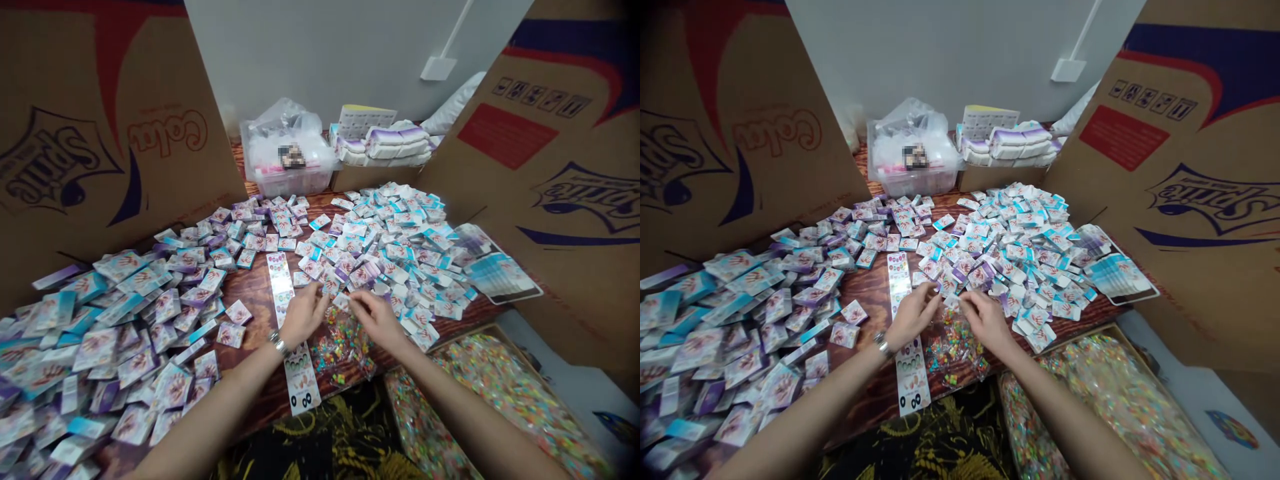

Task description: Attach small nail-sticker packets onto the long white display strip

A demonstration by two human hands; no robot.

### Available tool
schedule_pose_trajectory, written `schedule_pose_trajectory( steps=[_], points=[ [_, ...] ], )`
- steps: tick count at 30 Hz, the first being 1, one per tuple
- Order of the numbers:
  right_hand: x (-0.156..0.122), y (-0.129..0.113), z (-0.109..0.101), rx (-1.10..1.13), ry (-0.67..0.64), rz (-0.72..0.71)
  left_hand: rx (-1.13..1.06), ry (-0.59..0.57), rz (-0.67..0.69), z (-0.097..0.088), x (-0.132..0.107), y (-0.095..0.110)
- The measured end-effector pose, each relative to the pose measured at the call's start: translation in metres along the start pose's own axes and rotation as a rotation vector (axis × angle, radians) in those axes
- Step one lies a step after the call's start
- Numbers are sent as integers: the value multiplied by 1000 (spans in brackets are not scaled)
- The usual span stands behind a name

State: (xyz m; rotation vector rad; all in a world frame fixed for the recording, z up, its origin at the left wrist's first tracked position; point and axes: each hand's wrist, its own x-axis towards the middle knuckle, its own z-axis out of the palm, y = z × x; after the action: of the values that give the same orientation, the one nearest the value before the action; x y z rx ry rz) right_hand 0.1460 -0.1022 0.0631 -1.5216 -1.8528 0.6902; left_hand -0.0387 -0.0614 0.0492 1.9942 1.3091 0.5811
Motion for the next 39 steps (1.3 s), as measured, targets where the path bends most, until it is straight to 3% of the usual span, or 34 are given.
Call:
schedule_pose_trajectory(
  steps=[4, 8, 11, 15, 19, 23, 26, 30, 39],
  points=[
    [6, 12, -14, -98, 79, 1, 123, 9, -39, 31, 38, 4],
    [6, 17, -18, -138, 24, -50, 177, -17, -54, 43, 50, 2],
    [7, 20, -17, -149, -24, -58, 174, -20, -65, 35, 55, -1],
    [9, 14, -6, -134, -157, -88, 114, 10, -55, 5, 56, -6],
    [16, 1, 21, -150, -362, -167, -4, 81, -45, -34, 37, -17],
    [37, -3, 46, -210, -568, -295, -471, 65, -122, -54, -1, -32],
    [58, -1, 58, -241, -669, -343, -691, 25, -229, -56, -29, -37],
    [77, 4, 69, -283, -744, -356, -737, 27, -251, -52, -54, -37],
    [81, 4, 68, -351, -784, -384, -716, 93, -278, -42, -74, -37]
  ],
)
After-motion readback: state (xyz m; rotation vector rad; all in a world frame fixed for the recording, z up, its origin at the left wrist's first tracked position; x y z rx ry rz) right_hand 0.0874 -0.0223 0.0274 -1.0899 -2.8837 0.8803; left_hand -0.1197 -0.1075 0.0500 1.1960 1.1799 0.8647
